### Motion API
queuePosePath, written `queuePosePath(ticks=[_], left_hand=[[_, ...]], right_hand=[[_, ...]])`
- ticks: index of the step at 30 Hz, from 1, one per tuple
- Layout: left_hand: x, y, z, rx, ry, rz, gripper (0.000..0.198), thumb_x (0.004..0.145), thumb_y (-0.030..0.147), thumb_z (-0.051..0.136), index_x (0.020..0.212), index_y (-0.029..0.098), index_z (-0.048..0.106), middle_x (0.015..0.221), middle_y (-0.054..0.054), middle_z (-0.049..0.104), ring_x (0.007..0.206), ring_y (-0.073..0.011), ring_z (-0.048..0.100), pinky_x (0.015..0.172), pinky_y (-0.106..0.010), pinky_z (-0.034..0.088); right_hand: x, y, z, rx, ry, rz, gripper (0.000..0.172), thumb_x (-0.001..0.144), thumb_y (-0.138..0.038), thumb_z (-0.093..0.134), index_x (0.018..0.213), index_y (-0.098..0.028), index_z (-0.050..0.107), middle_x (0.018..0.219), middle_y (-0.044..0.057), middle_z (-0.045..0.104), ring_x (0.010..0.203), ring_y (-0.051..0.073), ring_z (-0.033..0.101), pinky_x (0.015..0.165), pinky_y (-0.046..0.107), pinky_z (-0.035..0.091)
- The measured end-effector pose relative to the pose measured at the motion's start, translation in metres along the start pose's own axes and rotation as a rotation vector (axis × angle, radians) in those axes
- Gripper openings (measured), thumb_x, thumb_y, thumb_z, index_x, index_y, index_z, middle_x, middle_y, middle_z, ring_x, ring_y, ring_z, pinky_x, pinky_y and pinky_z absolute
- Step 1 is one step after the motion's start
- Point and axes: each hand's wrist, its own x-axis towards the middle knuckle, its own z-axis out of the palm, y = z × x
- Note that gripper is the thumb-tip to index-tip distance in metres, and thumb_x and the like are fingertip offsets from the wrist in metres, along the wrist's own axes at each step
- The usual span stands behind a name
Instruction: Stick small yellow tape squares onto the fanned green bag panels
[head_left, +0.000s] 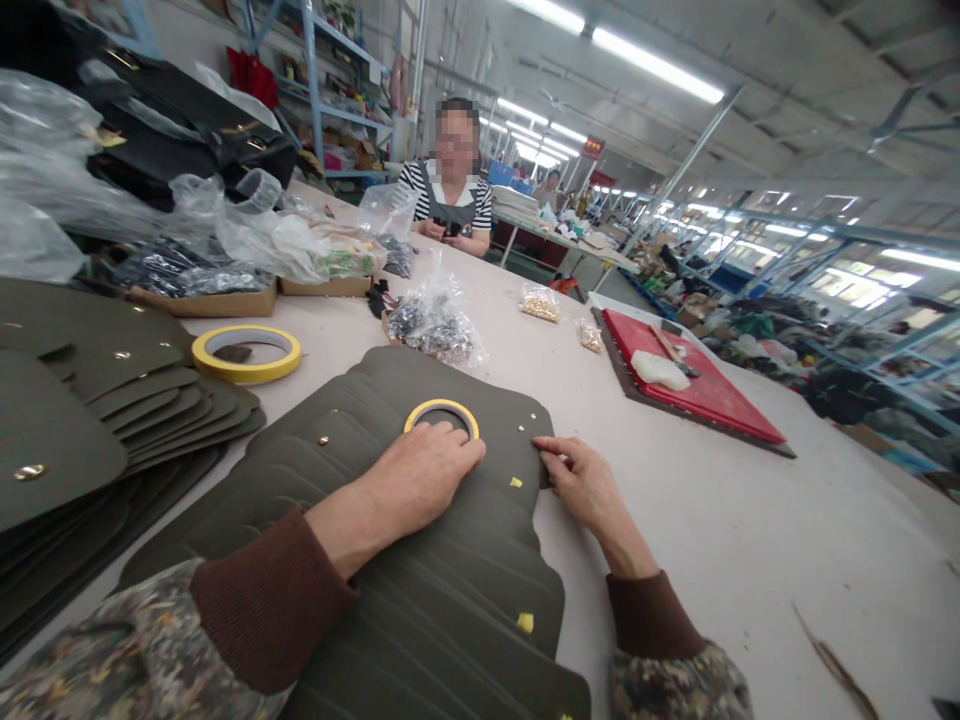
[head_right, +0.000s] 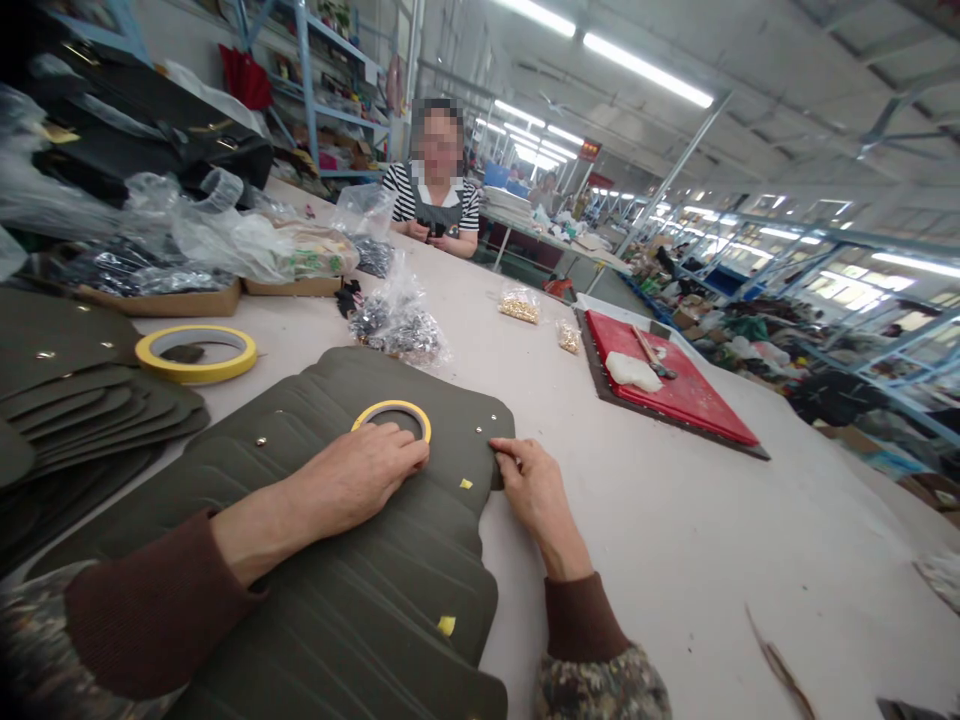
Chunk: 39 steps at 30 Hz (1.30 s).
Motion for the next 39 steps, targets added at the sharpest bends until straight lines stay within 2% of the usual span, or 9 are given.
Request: queuePosePath(ticks=[7,11,17,20,23,25,28,34,39], left_hand=[[0.006,-0.005,0.004,-0.068,0.073,-0.002,0.015,0.094,0.017,0.041,0.093,0.020,0.056,0.093,-0.004,0.063,0.087,-0.0202,0.054,0.076,-0.032,0.043],[0.010,-0.004,0.006,-0.074,0.077,-0.043,0.016,0.093,0.014,0.040,0.093,0.020,0.055,0.094,-0.004,0.062,0.091,-0.0201,0.053,0.075,-0.031,0.044],[0.005,-0.003,0.007,-0.080,0.065,0.027,0.015,0.091,0.014,0.043,0.089,0.021,0.056,0.090,-0.003,0.063,0.086,-0.0202,0.054,0.074,-0.031,0.047],[0.003,-0.005,0.006,-0.163,0.124,0.051,0.017,0.094,0.016,0.040,0.097,0.020,0.057,0.093,-0.003,0.064,0.089,-0.0184,0.057,0.079,-0.030,0.048],[0.001,-0.005,0.007,-0.306,0.213,0.074,0.022,0.096,0.019,0.039,0.110,0.021,0.055,0.102,-0.003,0.066,0.095,-0.0159,0.062,0.087,-0.029,0.049],[0.001,-0.003,0.009,-0.384,0.260,0.088,0.024,0.095,0.020,0.041,0.117,0.022,0.052,0.109,-0.003,0.066,0.101,-0.0153,0.063,0.091,-0.028,0.048],[0.001,-0.001,0.010,-0.433,0.294,0.096,0.035,0.094,0.019,0.046,0.128,0.022,0.044,0.122,-0.005,0.063,0.111,-0.0164,0.060,0.095,-0.029,0.047],[0.000,0.002,0.008,-0.416,0.201,0.031,0.030,0.093,0.022,0.048,0.123,0.019,0.042,0.099,-0.004,0.068,0.091,-0.0192,0.067,0.078,-0.030,0.052],[-0.002,0.004,0.008,-0.423,0.184,0.042,0.020,0.094,0.020,0.045,0.114,0.020,0.045,0.102,-0.004,0.066,0.097,-0.0193,0.065,0.080,-0.030,0.050]], right_hand=[[-0.002,-0.007,-0.005,-0.114,-0.018,-0.038,0.033,0.080,-0.033,0.056,0.105,-0.018,0.071,0.090,0.006,0.068,0.065,0.015,0.059,0.070,0.033,0.049],[0.000,-0.013,0.001,-0.169,0.088,-0.092,0.030,0.080,-0.031,0.055,0.102,-0.017,0.071,0.087,0.007,0.068,0.064,0.016,0.057,0.072,0.034,0.049],[0.000,-0.010,0.005,-0.163,0.220,-0.069,0.030,0.080,-0.036,0.057,0.098,-0.015,0.071,0.086,0.008,0.069,0.064,0.017,0.057,0.072,0.036,0.048],[-0.005,-0.017,0.000,0.027,0.256,-0.034,0.028,0.080,-0.037,0.060,0.095,-0.016,0.071,0.081,0.006,0.069,0.062,0.017,0.057,0.067,0.034,0.049],[-0.013,-0.034,-0.003,0.306,0.086,-0.036,0.022,0.081,-0.035,0.063,0.091,-0.017,0.071,0.076,0.004,0.070,0.064,0.016,0.061,0.062,0.030,0.050],[-0.018,-0.046,-0.001,0.397,-0.033,-0.104,0.019,0.081,-0.031,0.064,0.093,-0.018,0.071,0.082,0.004,0.071,0.072,0.017,0.064,0.067,0.029,0.052],[-0.023,-0.059,0.005,0.402,-0.069,-0.257,0.018,0.083,-0.022,0.062,0.098,-0.019,0.069,0.095,0.005,0.071,0.085,0.017,0.066,0.077,0.030,0.053],[-0.025,-0.064,0.012,0.178,0.036,-0.456,0.013,0.084,-0.016,0.060,0.094,-0.019,0.068,0.087,0.004,0.070,0.076,0.014,0.064,0.071,0.026,0.051],[-0.029,-0.065,0.018,0.028,0.150,-0.547,0.011,0.083,-0.012,0.056,0.083,-0.019,0.065,0.076,0.003,0.068,0.068,0.013,0.063,0.065,0.024,0.048]])
